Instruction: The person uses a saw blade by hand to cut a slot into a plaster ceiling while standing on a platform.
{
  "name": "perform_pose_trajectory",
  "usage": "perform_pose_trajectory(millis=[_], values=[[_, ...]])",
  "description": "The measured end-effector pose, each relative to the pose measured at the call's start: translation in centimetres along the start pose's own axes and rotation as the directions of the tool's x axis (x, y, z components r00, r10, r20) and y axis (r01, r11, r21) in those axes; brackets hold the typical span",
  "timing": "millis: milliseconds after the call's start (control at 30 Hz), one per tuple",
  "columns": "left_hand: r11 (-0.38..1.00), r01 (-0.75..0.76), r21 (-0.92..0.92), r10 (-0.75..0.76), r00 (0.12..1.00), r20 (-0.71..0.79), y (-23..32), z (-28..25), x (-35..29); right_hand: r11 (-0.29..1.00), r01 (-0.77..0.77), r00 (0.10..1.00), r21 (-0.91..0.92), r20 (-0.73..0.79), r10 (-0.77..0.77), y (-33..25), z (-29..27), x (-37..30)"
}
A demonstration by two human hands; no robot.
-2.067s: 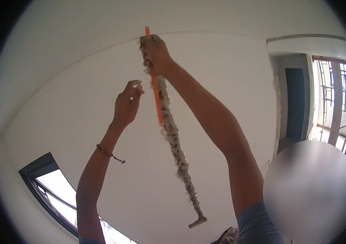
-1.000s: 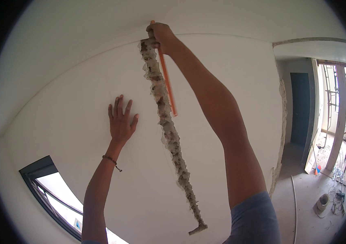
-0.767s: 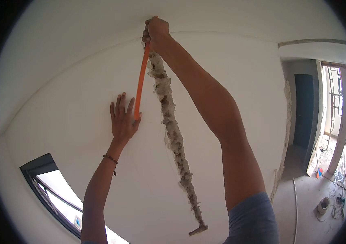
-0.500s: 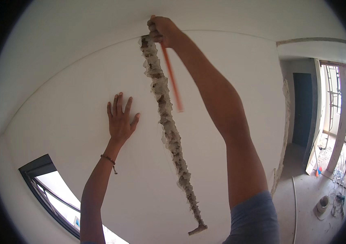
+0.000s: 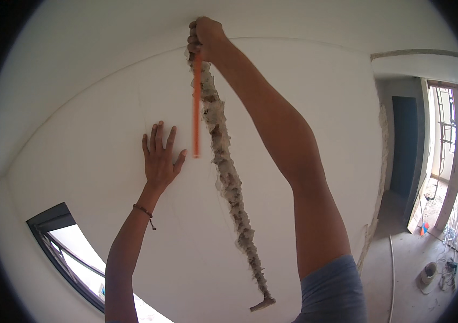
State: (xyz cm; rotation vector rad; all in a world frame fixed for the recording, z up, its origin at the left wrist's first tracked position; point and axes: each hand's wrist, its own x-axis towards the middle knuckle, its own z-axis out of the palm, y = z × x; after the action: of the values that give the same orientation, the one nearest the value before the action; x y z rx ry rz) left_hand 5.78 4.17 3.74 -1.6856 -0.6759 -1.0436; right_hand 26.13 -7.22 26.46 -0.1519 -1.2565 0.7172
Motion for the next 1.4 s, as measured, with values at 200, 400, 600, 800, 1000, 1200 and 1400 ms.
perform_pose_trajectory(millis=[200, 400, 600, 800, 1000, 1200, 1400], values=[[1.0, -0.011, -0.002, 0.011, 1.0, -0.023, 0.1, 0.3, 0.0, 0.957, 0.005, 0.966, -0.29, 0.25, 0.071, -2.7, -2.7, 0.6], [0.999, -0.01, -0.037, 0.009, 1.0, -0.028, 0.6, 0.0, 0.5, 0.98, -0.198, 0.826, -0.013, 0.536, 0.174, -1.2, -5.3, 5.0], [0.999, 0.033, -0.008, -0.033, 0.999, 0.008, -1.5, -0.2, -1.1, 0.987, -0.014, 0.982, -0.161, 0.183, 0.044, 1.1, -1.1, -3.1], [0.998, 0.018, -0.062, -0.021, 0.999, -0.04, -0.1, 0.2, 0.1, 0.942, 0.005, 0.992, -0.336, 0.124, 0.039, -0.3, -3.3, -4.1], [0.999, 0.019, -0.044, -0.021, 0.999, -0.045, 0.2, 0.2, 0.0, 0.892, 0.024, 0.984, -0.451, 0.166, 0.058, -2.8, -4.5, -4.5], [1.0, 0.024, -0.009, -0.024, 0.999, -0.03, 0.4, 0.0, 0.2, 0.965, 0.023, 0.999, -0.26, 0.05, -0.011, -0.7, -2.0, -4.1], [1.0, 0.005, 0.004, -0.005, 1.0, -0.018, 0.2, -0.1, 0.0, 0.955, 0.001, 0.958, -0.297, 0.275, 0.084, -1.9, -5.5, -3.1]])
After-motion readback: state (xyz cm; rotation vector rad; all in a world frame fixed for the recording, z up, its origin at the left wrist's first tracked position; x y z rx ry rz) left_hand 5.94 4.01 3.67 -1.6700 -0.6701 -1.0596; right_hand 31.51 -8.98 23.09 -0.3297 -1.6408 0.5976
